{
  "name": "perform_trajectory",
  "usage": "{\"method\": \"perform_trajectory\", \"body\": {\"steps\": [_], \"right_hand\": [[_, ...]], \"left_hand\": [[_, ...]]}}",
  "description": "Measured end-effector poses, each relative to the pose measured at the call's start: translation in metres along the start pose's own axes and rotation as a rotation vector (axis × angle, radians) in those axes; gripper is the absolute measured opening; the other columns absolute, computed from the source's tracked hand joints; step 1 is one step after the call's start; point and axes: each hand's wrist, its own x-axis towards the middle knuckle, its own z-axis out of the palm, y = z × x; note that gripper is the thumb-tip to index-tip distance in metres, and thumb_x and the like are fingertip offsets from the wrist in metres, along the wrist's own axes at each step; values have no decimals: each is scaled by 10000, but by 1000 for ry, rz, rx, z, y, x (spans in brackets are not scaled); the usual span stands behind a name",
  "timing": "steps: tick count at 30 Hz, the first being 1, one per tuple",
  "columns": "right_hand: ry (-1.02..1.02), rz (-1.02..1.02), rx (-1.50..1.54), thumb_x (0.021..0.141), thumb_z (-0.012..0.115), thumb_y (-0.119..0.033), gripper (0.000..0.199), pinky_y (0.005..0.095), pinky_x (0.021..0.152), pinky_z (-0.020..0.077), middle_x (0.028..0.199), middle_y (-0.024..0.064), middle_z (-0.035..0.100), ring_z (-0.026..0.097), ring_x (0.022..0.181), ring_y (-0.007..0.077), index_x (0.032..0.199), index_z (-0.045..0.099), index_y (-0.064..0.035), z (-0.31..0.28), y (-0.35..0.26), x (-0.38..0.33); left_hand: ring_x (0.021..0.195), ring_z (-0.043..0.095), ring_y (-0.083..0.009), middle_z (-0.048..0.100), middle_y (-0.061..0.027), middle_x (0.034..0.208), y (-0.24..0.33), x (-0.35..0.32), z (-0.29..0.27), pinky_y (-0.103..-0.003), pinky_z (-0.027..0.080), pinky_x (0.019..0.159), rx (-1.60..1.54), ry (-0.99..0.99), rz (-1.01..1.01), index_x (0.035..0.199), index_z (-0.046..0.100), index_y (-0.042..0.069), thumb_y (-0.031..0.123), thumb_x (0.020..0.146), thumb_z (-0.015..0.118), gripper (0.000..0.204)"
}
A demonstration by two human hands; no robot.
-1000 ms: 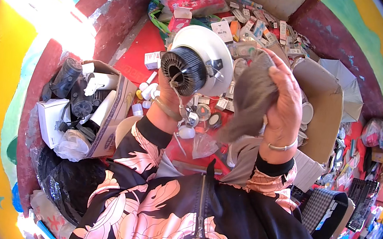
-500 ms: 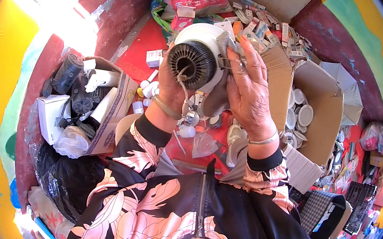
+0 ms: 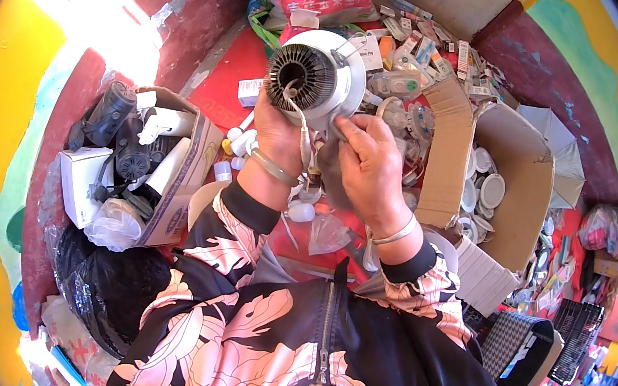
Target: The person wipes a white circular light fixture with a cloth while holding it. They then put the fixture aside and pick up a glass bowl with a floral pattern from a pile of boxes and discarded items.
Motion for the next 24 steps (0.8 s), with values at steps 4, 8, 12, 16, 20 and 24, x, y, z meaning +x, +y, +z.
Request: {"method": "perform_trajectory", "body": {"steps": [4, 8, 12, 16, 20, 24], "right_hand": [[-62, 450, 873, 783, 468, 79, 260, 275, 810, 457, 934, 96, 605, 582, 876, 177, 1014, 580, 35, -9, 10, 7], [27, 685, 1325, 819, 393, 67, 259, 290, 834, 479, 962, 92, 612, 595, 900, 171, 1039, 516, 7, -29, 13, 21], [27, 758, 1384, 860, 453, 9, 213, 290, 797, 497, 978, 86, 623, 605, 881, 157, 1057, 532, 0, -29, 11, 19], [108, 844, 1297, 882, 600, -145, 250, 258, 715, 514, 962, 59, 637, 621, 800, 127, 1088, 563, -7, -22, 5, 13], [88, 842, 1278, 865, 607, -90, 228, 232, 700, 493, 935, 33, 633, 600, 785, 98, 1076, 590, -4, -28, 2, 16], [-68, 720, 970, 847, 616, -67, 203, 213, 698, 464, 910, -5, 620, 562, 790, 64, 1040, 624, -4, -36, 5, 16]], "left_hand": [[916, 629, -260, 649, -114, 1000, 5, 3, -3, -406, 511, 833, -86, 39, 13, 1033, 598, 41, 349, 895, 441, 372], [952, 612, -285, 638, -127, 1031, 3, 11, -14, -432, 487, 877, -145, -2, 25, 1044, 593, 29, 336, 908, 425, 376], [957, 607, -286, 631, -127, 1048, -1, 6, -10, -427, 487, 881, -144, 21, 26, 1056, 590, 33, 323, 919, 420, 363], [911, 622, -251, 643, -106, 1015, -5, 2, -2, -384, 506, 840, -132, 29, 15, 1038, 596, 47, 315, 914, 453, 328], [892, 626, -243, 648, -98, 1000, -6, 1, -2, -375, 514, 818, -107, 40, 23, 1016, 606, 49, 327, 908, 461, 332], [906, 625, -258, 647, -99, 1010, -3, 0, 2, -401, 512, 826, -76, 2, 42, 1024, 611, 55, 337, 905, 458, 342]]}}
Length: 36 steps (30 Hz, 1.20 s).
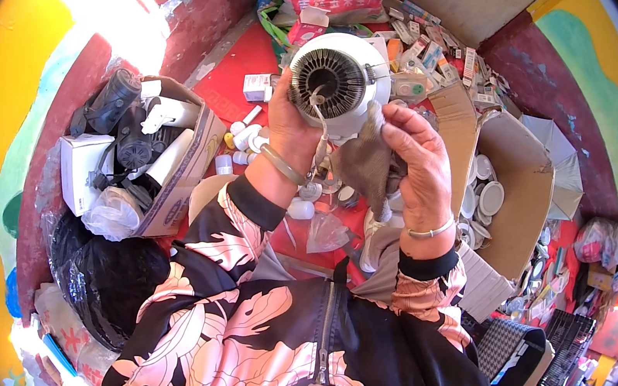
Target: The person wipes a white circular light fixture with a cloth while holding it. They then put the fixture aside and pick up a glass bowl with a floral pattern from a pile of boxes and discarded items.
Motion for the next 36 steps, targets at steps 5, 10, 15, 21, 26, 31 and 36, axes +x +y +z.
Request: {"method": "perform_trajectory", "body": {"steps": [5, 10, 15, 21, 26, 31, 36], "right_hand": [[66, -484, -1005, 742, 641, -32, 218, 288, 697, 461, 808, 69, 617, 589, 765, 201, 958, 669, -41, -4, -10, -4], [5, -394, -1257, 694, 603, -5, 181, 391, 717, 455, 819, 151, 570, 564, 803, 318, 869, 651, -6, -8, -17, -10], [10, -446, -1525, 711, 521, 3, 175, 425, 755, 452, 879, 194, 573, 557, 887, 346, 855, 620, 16, -40, 4, -4], [179, -265, -1628, 765, 541, -28, 84, 428, 741, 462, 820, 171, 620, 589, 838, 366, 785, 621, -13, -37, -3, 3], [50, -334, -1093, 796, 584, -78, 268, 294, 640, 451, 757, 126, 624, 590, 659, 219, 1063, 603, -71, -26, -22, -2], [15, -209, -688, 777, 605, 5, 219, 252, 652, 446, 787, 76, 621, 571, 710, 114, 990, 568, -30, -16, -24, -6], [59, -431, -792, 765, 604, 28, 204, 285, 656, 463, 760, 87, 604, 590, 684, 177, 953, 547, -27, -2, -18, -9]], "left_hand": [[937, 617, -294, 645, -103, 1028, 7, 4, 0, -462, 498, 848, -93, 37, -62, 1047, 613, 71, 338, 900, 457, 342], [994, 593, -292, 620, -102, 1077, 10, 7, -8, -484, 480, 875, -105, -36, -80, 1112, 577, 90, 351, 890, 481, 356], [953, 615, -289, 635, -98, 1054, 9, 7, -7, -467, 504, 840, -73, 13, -38, 1075, 601, 80, 361, 907, 450, 361], [960, 609, -288, 630, -98, 1063, 7, -2, 6, -470, 502, 842, -55, 46, -28, 1078, 598, 83, 354, 919, 440, 352], [969, 604, -287, 626, -102, 1068, 9, -3, 5, -470, 486, 874, -116, -45, -99, 1092, 585, 75, 359, 913, 458, 358], [979, 600, -288, 622, -124, 1073, 5, -4, 11, -470, 476, 887, -36, -59, -29, 1136, 558, 64, 372, 913, 454, 394], [975, 602, -273, 619, -142, 1072, -4, -8, 14, -416, 476, 886, 149, -59, 23, 1176, 522, 27, 384, 934, 412, 445]]}}
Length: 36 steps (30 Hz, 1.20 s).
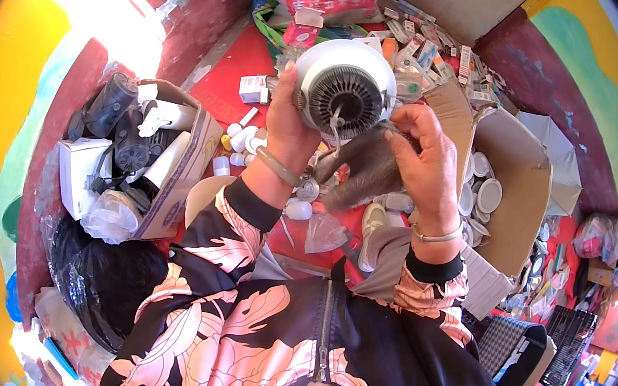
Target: The person wipes a white circular light fixture with a cloth while holding it. They then put the fixture aside and pick up a glass bowl with a floral pattern from a pile of boxes and discarded items.
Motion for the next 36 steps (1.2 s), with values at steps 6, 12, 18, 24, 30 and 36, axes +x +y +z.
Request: {"method": "perform_trajectory", "body": {"steps": [6, 12, 18, 24, 30, 36], "right_hand": [[138, -314, -492, 717, 599, 41, 223, 369, 676, 467, 804, 132, 584, 578, 776, 323, 919, 558, -43, -4, -3, 2], [119, -121, -307, 685, 611, 65, 217, 322, 668, 476, 785, 123, 587, 595, 725, 274, 880, 579, -24, -12, 1, 0], [103, 159, 162, 668, 664, 120, 259, 172, 642, 434, 745, -42, 549, 517, 696, 28, 848, 579, -45, -24, 19, 3], [255, 101, 209, 691, 682, 95, 237, 171, 632, 421, 747, -34, 544, 499, 680, 31, 826, 550, -49, -30, 20, 4], [395, 38, 202, 704, 682, 94, 229, 173, 632, 420, 757, -31, 536, 494, 674, 35, 824, 547, -49, -33, 28, 7], [377, 45, 362, 715, 679, 87, 195, 175, 632, 417, 755, -40, 543, 488, 671, 33, 823, 581, -42, -35, 19, 7]], "left_hand": [[1024, 580, -229, 579, -136, 1126, -2, -12, 12, -358, 476, 881, 211, -77, 59, 1209, 474, -26, 353, 953, 389, 465], [939, 606, -191, 610, -136, 1054, 3, -17, 17, -311, 485, 830, 365, -142, 54, 1137, 533, -61, 315, 951, 430, 432], [826, 604, -121, 649, -92, 932, 3, -20, 22, -238, 475, 738, 450, -249, -16, 1024, 607, -73, 317, 956, 453, 425], [724, 537, -58, 632, -20, 818, -4, -24, 12, -210, 434, 648, 634, -337, -135, 960, 643, -46, 336, 941, 501, 408], [710, 522, -64, 609, -19, 798, 1, -24, 13, -213, 413, 632, 745, -388, -132, 924, 649, -37, 337, 931, 517, 397], [674, 528, -64, 606, -8, 761, 8, -9, 7, -223, 432, 591, 755, -73, 68, 871, 656, -13, 317, 914, 552, 349]]}}
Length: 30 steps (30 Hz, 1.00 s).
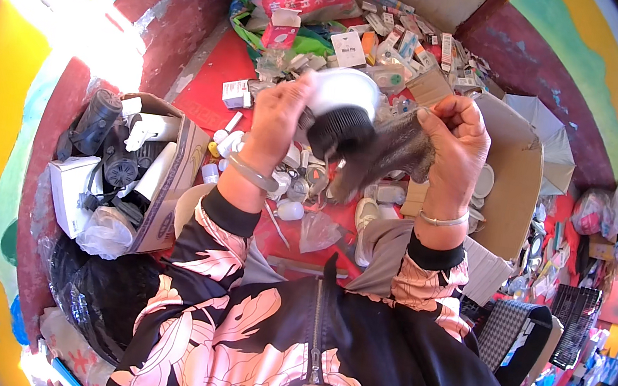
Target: The person wipes a white circular light fixture with a cloth while holding it. They then put the fixture aside and pick up a glass bowl with a floral pattern from a pile of boxes and discarded items.
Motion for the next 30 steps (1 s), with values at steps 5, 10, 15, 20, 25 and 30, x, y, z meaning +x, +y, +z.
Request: {"method": "perform_trajectory", "body": {"steps": [5, 10, 15, 20, 25, 30], "right_hand": [[-175, 135, 44, 742, 648, 81, 133, 174, 644, 421, 765, -27, 582, 518, 704, 40, 832, 626, -13, -4, -19, -5], [-344, 26, -177, 740, 638, 81, 125, 192, 653, 428, 772, 1, 612, 553, 735, 65, 841, 652, 10, -9, -16, -5], [-369, -72, -483, 762, 618, 68, 129, 196, 691, 423, 799, 2, 605, 546, 758, 77, 867, 654, 1, -3, -20, -4], [-357, 263, 128, 768, 604, 88, 255, 204, 760, 442, 886, 25, 608, 566, 833, 100, 1007, 619, -1, 10, -7, -9], [-292, 384, 544, 787, 541, 124, 485, 242, 904, 431, 1169, 108, 548, 520, 1092, 163, 1247, 462, -7, 41, 6, -21], [-337, -160, -197, 774, 538, 88, 613, 338, 965, 371, 1212, 117, 532, 474, 1155, 253, 1351, 351, -7, 65, 14, -38]], "left_hand": [[967, 611, -270, 606, -150, 1079, -10, 18, -18, -413, 498, 866, -612, 244, -158, 1137, 527, -1, 316, 933, 457, 383], [1042, 572, -350, 596, -173, 1122, -16, 22, -24, -522, 432, 942, -891, 202, -320, 1129, 550, 15, 298, 914, 429, 375], [1032, 579, -336, 590, -166, 1122, -24, 23, -30, -511, 458, 905, -928, 140, -354, 1161, 519, 25, 312, 929, 378, 394], [1043, 570, -335, 581, -165, 1140, -25, 23, -27, -497, 449, 922, -974, 93, -346, 1162, 519, 17, 324, 941, 357, 411], [1000, 589, -313, 611, -152, 1084, -11, 11, -8, -473, 461, 911, -939, 104, -194, 1130, 550, 17, 280, 944, 370, 369], [1124, 524, -315, 542, -159, 1210, -20, 15, -14, -477, 425, 967, -1155, -253, -75, 1247, 467, 27, 363, 938, 342, 473]]}}
